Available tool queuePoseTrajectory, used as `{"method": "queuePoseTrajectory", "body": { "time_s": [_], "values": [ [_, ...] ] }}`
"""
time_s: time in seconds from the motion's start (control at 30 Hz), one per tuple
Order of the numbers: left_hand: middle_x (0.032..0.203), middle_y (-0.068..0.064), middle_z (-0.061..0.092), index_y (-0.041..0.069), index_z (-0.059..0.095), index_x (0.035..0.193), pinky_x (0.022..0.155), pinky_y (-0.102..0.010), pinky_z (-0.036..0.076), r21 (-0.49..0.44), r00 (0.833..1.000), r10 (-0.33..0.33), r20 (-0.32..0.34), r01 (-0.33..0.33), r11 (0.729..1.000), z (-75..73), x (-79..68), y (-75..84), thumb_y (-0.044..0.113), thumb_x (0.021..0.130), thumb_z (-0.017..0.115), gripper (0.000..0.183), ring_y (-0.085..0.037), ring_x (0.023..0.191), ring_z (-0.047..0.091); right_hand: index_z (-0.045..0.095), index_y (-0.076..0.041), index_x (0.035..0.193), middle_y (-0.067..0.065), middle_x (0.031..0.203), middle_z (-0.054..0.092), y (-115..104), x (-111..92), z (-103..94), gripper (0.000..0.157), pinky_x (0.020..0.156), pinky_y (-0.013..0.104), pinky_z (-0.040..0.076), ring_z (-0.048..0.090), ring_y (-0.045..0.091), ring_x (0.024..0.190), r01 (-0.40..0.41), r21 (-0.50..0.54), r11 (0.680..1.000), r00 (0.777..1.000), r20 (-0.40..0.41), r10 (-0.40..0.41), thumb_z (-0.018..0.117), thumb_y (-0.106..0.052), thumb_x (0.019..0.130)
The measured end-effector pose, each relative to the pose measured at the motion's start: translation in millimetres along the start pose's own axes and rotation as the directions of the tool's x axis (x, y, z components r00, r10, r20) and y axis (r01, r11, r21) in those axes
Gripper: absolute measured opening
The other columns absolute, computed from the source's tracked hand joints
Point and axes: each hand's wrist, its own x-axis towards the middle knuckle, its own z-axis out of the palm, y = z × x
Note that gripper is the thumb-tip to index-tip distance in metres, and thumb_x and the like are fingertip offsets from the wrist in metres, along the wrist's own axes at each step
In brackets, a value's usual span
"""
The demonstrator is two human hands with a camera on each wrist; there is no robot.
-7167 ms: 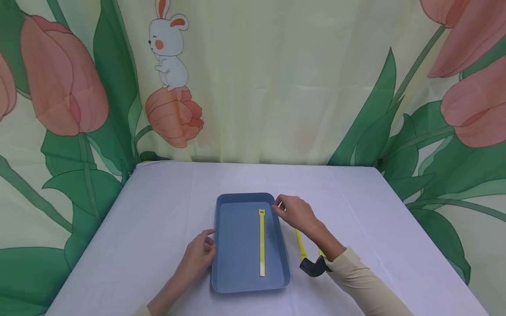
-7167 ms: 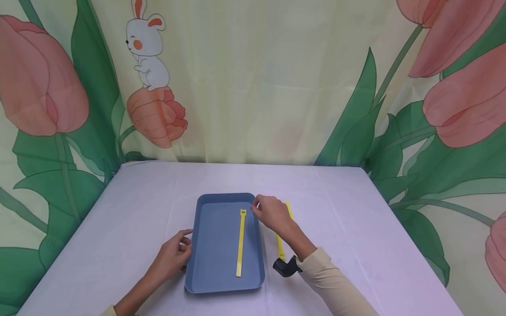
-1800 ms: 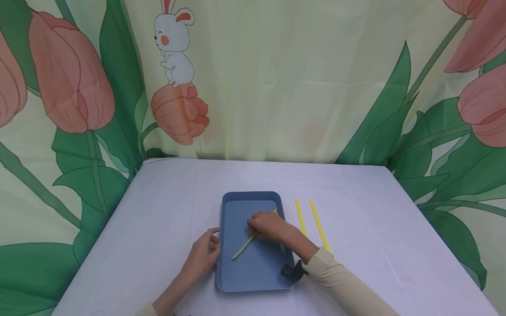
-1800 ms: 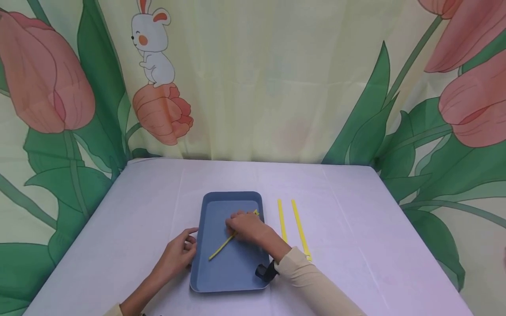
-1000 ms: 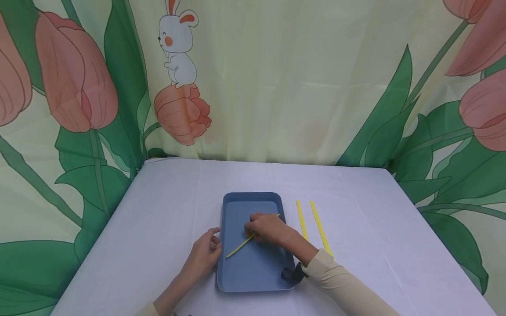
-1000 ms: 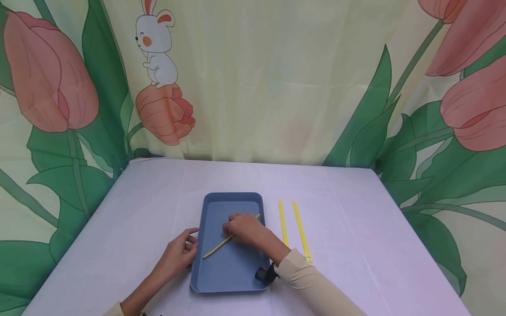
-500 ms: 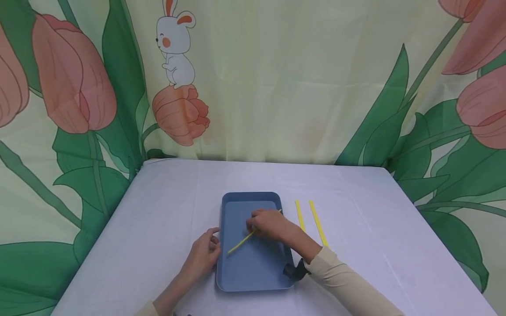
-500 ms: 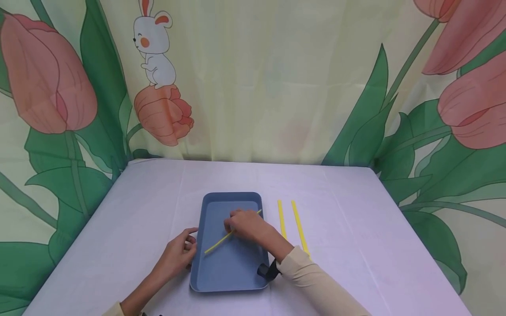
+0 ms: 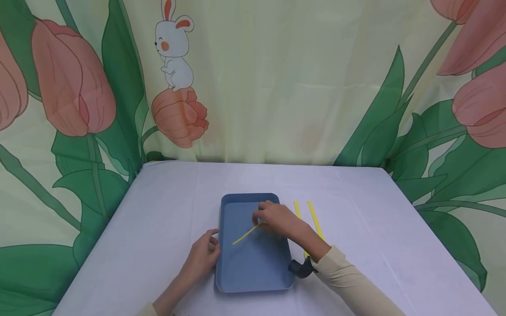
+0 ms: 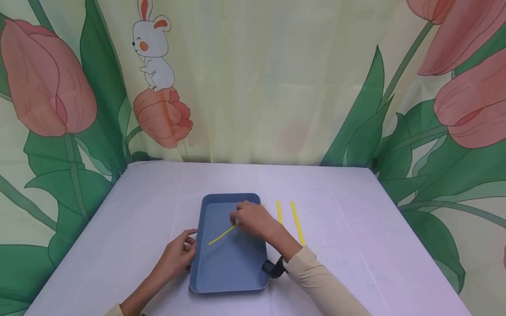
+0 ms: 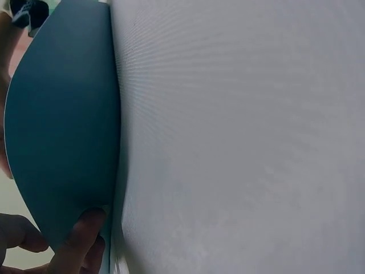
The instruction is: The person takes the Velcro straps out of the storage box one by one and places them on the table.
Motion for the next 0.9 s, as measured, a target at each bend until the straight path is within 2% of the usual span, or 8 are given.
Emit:
{"method": "queuePoseTrajectory", "body": {
  "time_s": [0.13,0.43,0.67,0.9],
  "values": [
    [0.091,-0.006,0.055,-0.006,0.046,0.130,0.059,-0.023,0.050,0.003,1.000,-0.015,-0.003,0.015,1.000,1.0,-0.3,1.0,0.001,0.084,0.056,0.047,-0.015,0.077,0.060,0.070,-0.021,0.088,-0.002,0.082,0.051,5.7,-3.2,-6.7,0.015,0.057,0.022,0.046,0.050,0.014,0.075,-0.050,0.030,0.998,0.999,-0.005,0.050,0.075,-0.011,0.078],
    [0.093,-0.007,0.055,-0.006,0.046,0.130,0.060,-0.024,0.051,0.004,1.000,-0.028,-0.002,0.028,1.000,3.3,-1.1,0.1,0.001,0.084,0.056,0.047,-0.017,0.079,0.060,0.070,-0.022,0.089,-0.003,0.082,0.052,15.7,-13.9,-15.8,0.014,0.054,0.023,0.044,0.049,0.013,0.074,-0.108,0.027,0.994,0.994,-0.012,0.109,0.074,-0.012,0.080],
    [0.092,-0.007,0.055,-0.007,0.046,0.129,0.060,-0.024,0.051,0.005,1.000,-0.005,-0.004,0.005,1.000,2.6,-2.2,-0.7,0.001,0.084,0.055,0.047,-0.018,0.080,0.061,0.069,-0.022,0.088,-0.001,0.081,0.053,25.0,-23.3,-18.3,0.015,0.052,0.023,0.043,0.049,0.014,0.074,-0.158,0.031,0.987,0.987,-0.012,0.159,0.074,-0.011,0.079],
    [0.092,-0.007,0.055,-0.007,0.046,0.129,0.059,-0.023,0.050,-0.009,1.000,0.023,-0.004,-0.023,1.000,1.5,-2.9,-1.1,0.000,0.083,0.054,0.047,-0.017,0.079,0.061,0.069,-0.021,0.088,-0.001,0.084,0.055,33.5,-31.3,-24.6,0.014,0.056,0.024,0.046,0.049,0.014,0.076,-0.276,0.052,0.960,0.961,0.028,0.275,0.076,-0.012,0.078]
  ]
}}
